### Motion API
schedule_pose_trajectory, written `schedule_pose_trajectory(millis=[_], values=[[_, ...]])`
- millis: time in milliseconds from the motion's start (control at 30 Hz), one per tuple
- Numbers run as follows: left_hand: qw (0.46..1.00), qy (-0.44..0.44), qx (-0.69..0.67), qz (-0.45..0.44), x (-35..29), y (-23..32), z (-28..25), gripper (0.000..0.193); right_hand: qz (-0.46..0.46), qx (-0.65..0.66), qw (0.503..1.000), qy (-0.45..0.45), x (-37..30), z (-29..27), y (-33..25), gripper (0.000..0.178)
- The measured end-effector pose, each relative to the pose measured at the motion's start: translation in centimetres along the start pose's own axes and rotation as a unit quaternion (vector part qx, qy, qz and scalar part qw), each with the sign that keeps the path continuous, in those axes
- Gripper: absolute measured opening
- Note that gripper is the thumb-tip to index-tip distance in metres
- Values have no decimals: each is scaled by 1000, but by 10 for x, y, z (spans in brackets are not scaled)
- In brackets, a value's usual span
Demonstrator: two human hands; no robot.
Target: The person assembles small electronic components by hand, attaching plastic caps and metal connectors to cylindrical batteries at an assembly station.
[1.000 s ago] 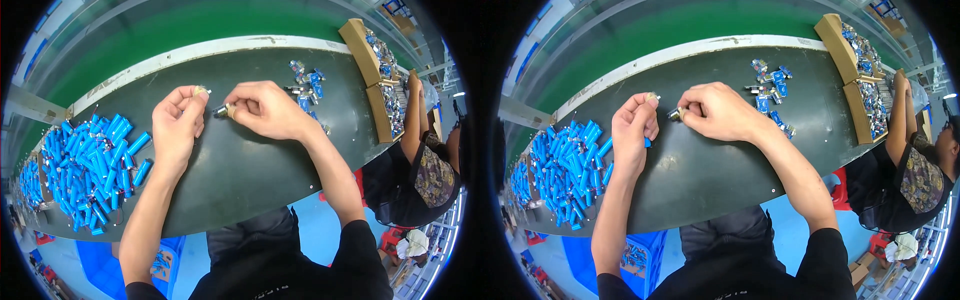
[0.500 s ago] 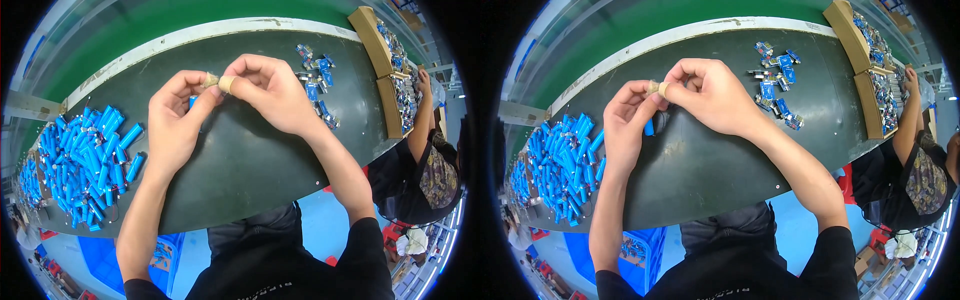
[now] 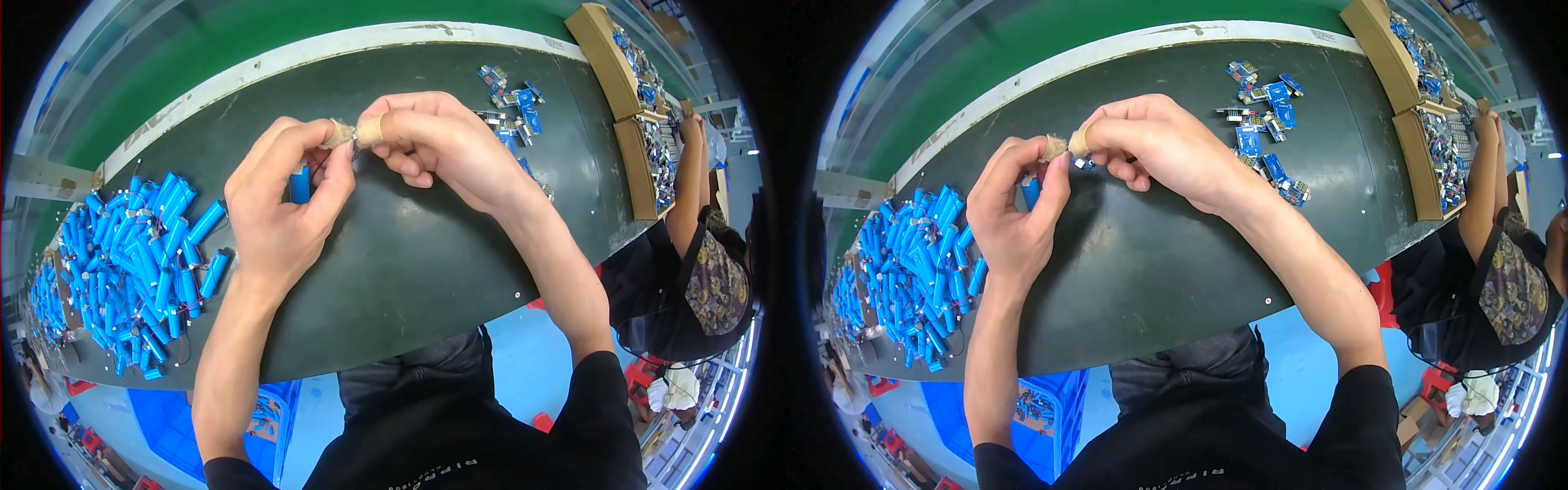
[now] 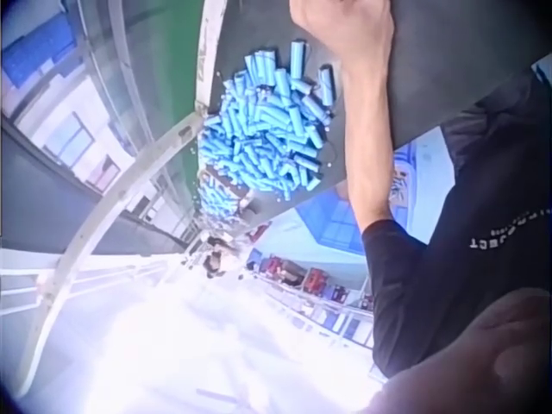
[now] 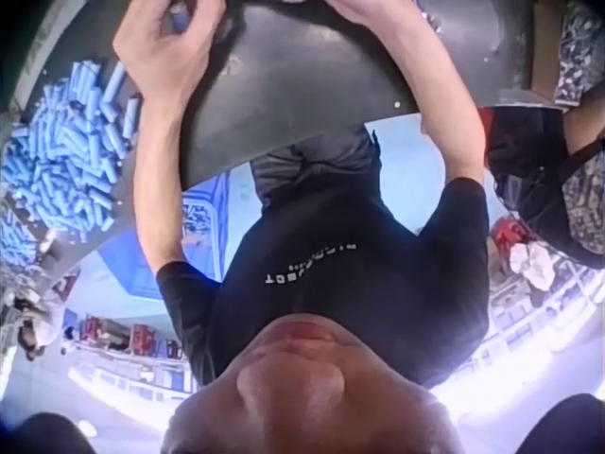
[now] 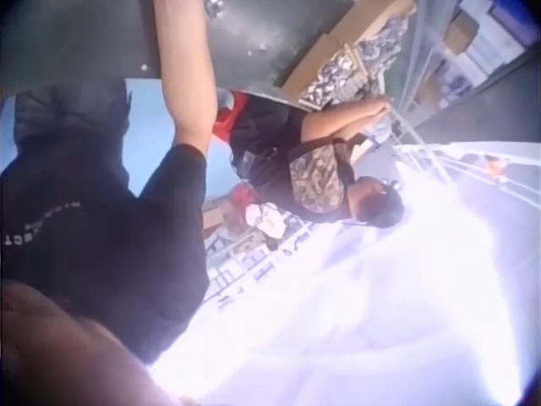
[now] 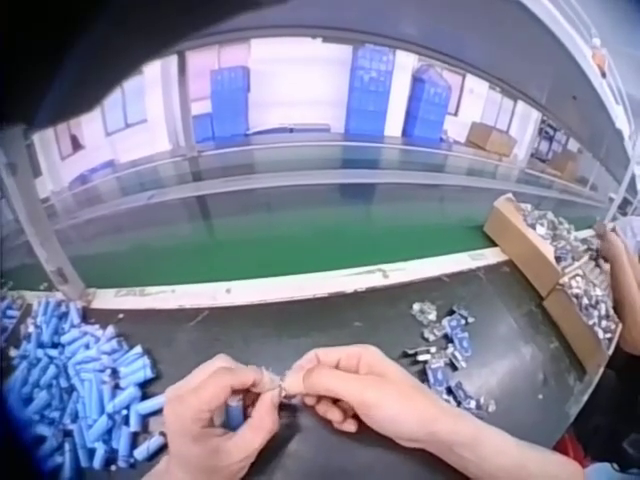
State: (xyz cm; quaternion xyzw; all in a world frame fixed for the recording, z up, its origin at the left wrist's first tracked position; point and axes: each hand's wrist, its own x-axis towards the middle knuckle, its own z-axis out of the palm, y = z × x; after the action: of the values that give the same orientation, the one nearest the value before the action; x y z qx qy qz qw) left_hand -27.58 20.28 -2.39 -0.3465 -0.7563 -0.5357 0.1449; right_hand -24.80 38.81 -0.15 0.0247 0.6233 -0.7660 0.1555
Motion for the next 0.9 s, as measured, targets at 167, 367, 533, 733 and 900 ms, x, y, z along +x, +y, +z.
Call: schedule_pose_trajectory(millis=[167,367,533,733,900], values=[[988,26,-85,-126,1,-2,1,13,-96,-172,979,58,2,-4,3,22],[975,57,-123,-173,2,-8,-2,12,-268,-475,837,49,5,-8,18,27],[975,53,-118,-181,4,-9,0,13,-323,-504,796,94,7,-7,22,20],[925,-7,-235,-299,7,-4,-5,14,-66,-107,989,79,4,-5,7,19],[907,-16,-297,-299,6,-6,-2,16,-76,42,995,43,6,-4,11,16]])
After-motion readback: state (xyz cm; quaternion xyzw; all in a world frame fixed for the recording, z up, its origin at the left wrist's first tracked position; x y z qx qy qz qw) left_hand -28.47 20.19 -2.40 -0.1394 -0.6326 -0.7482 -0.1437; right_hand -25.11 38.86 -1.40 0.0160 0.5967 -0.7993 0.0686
